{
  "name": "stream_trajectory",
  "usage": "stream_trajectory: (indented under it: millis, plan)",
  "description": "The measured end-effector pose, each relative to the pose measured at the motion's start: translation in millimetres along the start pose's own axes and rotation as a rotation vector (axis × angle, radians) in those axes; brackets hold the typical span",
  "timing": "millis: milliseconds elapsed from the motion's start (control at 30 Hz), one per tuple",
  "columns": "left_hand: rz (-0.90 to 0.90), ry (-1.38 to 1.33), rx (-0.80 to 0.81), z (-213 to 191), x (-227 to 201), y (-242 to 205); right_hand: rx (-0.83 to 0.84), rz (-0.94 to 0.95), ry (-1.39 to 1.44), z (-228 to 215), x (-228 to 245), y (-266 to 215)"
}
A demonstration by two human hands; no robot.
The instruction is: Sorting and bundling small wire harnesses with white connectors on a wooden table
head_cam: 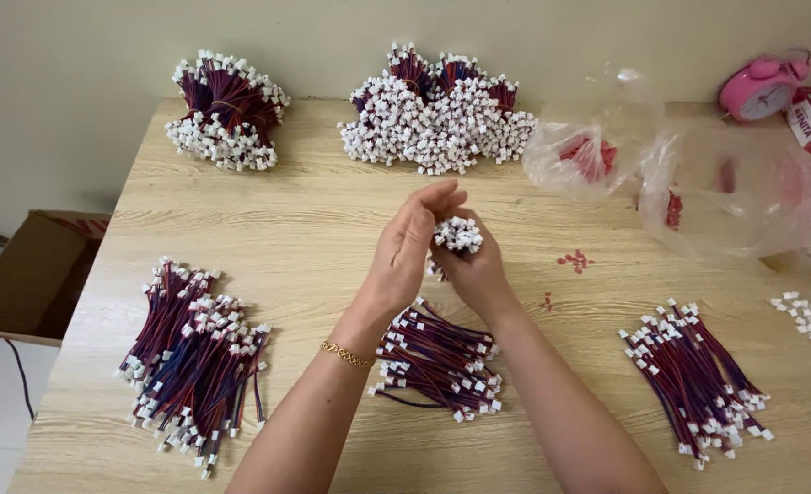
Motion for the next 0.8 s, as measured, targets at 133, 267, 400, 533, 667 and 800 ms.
stream_trajectory:
  millis: [133,267,400,533,667,800]
  plan:
    - [-0.055,0.193,-0.039,-7.2,-2.9,-7.4,0.000,-0.012,0.088,3.7,9.2,-0.3]
    - [-0.156,0.196,-0.072,-10.2,3.0,-19.6,-0.001,0.017,0.057,-4.7,-15.5,4.1]
    - [-0.318,0.292,0.003,-3.2,-8.0,-29.6,-0.037,0.011,0.176,-2.7,30.1,-1.1]
    - [-0.341,0.420,0.111,10.4,-27.9,-30.0,0.011,0.065,0.352,-0.9,45.0,-6.7]
    - [-0.260,0.513,0.157,21.2,-37.2,-35.6,-0.056,0.274,0.582,5.0,34.5,-16.2]
    - [-0.293,0.431,0.155,22.6,-27.8,-41.5,-0.100,0.220,0.557,17.4,67.1,-33.7]
Point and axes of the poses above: each hand's wrist, its own y-axis towards the middle knuckle, its own z-axis out of the palm, x = y × z, the point moved 6 cm from there along y, towards the middle knuckle, and after that the axes turned 9 degrees about x, right-handed, at the moved point
